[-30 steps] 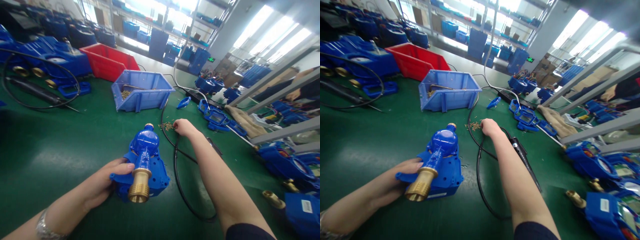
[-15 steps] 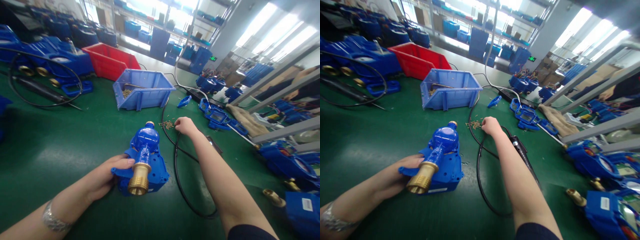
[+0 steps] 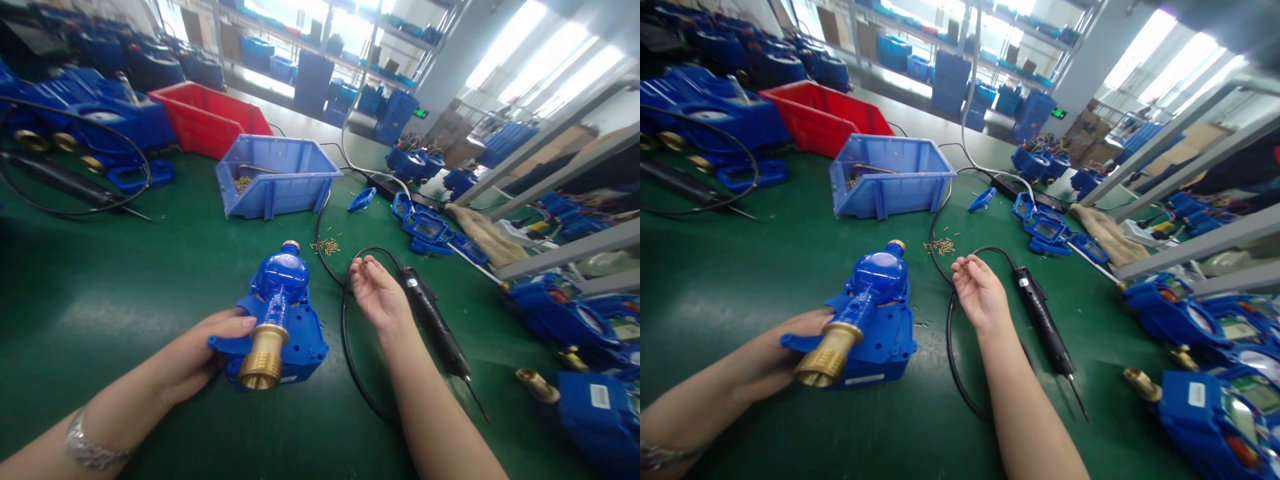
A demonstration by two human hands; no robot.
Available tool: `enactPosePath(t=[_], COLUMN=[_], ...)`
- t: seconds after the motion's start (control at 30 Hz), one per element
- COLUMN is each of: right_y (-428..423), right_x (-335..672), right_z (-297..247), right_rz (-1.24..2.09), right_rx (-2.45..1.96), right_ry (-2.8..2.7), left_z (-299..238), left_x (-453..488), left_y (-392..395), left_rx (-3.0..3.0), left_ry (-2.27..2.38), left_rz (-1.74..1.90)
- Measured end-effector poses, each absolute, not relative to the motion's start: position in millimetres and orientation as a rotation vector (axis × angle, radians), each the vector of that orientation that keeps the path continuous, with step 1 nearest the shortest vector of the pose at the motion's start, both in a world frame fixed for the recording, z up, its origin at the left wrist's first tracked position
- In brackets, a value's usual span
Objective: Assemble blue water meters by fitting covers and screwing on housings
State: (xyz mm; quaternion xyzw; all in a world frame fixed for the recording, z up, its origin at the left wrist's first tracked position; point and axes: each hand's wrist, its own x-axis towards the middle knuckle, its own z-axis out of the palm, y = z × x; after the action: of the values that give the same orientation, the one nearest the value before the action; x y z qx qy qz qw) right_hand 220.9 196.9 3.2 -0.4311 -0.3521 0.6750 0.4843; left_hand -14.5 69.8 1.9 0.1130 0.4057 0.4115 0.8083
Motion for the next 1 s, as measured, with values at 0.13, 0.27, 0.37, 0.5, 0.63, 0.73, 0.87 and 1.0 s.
enactPosePath(t=[0.13,0.27,0.37,0.5,0.63,0.73,0.87,1.0], right_y=[174.2,153.7,147.8,146.8,145.7,148.6,160.3,170.2], right_x=[204.4,186.4,178.3,173.0,173.7,181.7,196.2,201.4], right_z=[12.2,12.9,10.1,11.1,21.1,27.0,19.7,5.3], right_rz=[1.772,1.743,1.614,1.432,1.289,1.415,1.815,1.857], right_rx=[-1.079,-1.164,-1.234,-1.301,-1.342,-1.324,-1.193,-1.170], right_ry=[-0.934,-1.110,-1.256,-1.454,-1.631,-1.681,-1.088,-0.877], left_z=[2.6,2.4,2.9,5.0,8.0,10.2,11.9,12.0], left_x=[-13.9,-13.5,-13.6,-13.3,-12.2,-11.5,-10.8,-11.0], left_y=[71.3,70.9,70.0,71.1,72.8,72.9,72.6,72.2], left_rx=[0.249,0.281,0.306,0.319,0.300,0.293,0.283,0.293], left_ry=[0.858,0.839,0.837,0.837,0.838,0.842,0.848,0.871], left_rz=[0.880,0.896,0.905,0.891,0.891,0.897,0.905,0.897])
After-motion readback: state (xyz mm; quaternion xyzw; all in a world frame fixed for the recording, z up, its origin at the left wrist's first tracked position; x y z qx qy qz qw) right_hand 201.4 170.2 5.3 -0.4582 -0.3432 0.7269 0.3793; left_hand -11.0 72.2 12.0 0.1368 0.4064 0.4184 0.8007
